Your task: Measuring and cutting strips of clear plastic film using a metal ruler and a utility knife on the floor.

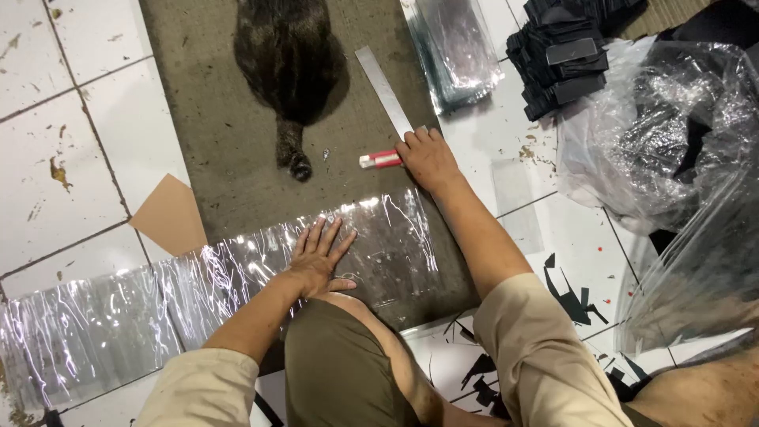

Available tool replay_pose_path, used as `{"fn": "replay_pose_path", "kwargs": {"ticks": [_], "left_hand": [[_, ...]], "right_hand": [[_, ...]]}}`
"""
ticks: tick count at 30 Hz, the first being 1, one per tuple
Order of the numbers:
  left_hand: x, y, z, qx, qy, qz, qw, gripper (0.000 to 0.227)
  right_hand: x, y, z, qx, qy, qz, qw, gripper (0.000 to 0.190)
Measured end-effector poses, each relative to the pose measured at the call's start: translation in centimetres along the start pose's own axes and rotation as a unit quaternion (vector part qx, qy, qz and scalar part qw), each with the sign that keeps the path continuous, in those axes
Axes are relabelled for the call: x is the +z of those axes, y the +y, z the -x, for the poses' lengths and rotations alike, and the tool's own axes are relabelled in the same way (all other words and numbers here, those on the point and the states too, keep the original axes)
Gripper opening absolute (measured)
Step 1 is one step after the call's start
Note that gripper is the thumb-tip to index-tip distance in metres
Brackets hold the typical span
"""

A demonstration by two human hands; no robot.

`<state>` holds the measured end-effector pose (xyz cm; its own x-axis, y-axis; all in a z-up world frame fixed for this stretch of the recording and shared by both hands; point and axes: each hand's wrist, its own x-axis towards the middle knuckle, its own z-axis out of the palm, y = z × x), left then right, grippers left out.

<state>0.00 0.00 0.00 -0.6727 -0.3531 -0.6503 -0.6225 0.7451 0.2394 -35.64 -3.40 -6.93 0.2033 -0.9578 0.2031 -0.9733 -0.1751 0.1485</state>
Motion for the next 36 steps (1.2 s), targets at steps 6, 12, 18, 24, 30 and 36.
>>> {"fn": "replay_pose_path", "kwargs": {"ticks": [6,12,18,24,30,36], "left_hand": [[-1.0,0.7,0.2,-0.026,-0.027,-0.023,0.999,0.109],[-1.4,2.3,-2.4,-0.105,-0.093,-0.087,0.986,0.118],[-5.3,18.2,-1.1,0.048,0.167,0.257,0.951,0.063],[-1.6,20.5,-3.0,0.179,0.118,0.678,0.703,0.039],[-2.1,21.5,-4.1,0.145,0.05,0.75,0.644,0.019],[-0.7,21.7,-4.9,0.158,0.02,0.757,0.634,0.022]], "right_hand": [[-10.9,0.3,6.0,0.244,-0.133,-0.225,0.934,0.038],[-18.8,-5.5,21.2,0.49,-0.044,-0.532,0.689,0.04],[-15.6,-11.3,29.3,0.471,0.087,-0.782,0.398,0.037],[-18.2,-14.2,27.1,0.391,0.083,-0.855,0.33,0.042],[-17.2,-14.1,25.3,0.454,0.127,-0.823,0.317,0.036],[-15.8,-13.5,25.4,0.506,0.113,-0.799,0.305,0.046]]}}
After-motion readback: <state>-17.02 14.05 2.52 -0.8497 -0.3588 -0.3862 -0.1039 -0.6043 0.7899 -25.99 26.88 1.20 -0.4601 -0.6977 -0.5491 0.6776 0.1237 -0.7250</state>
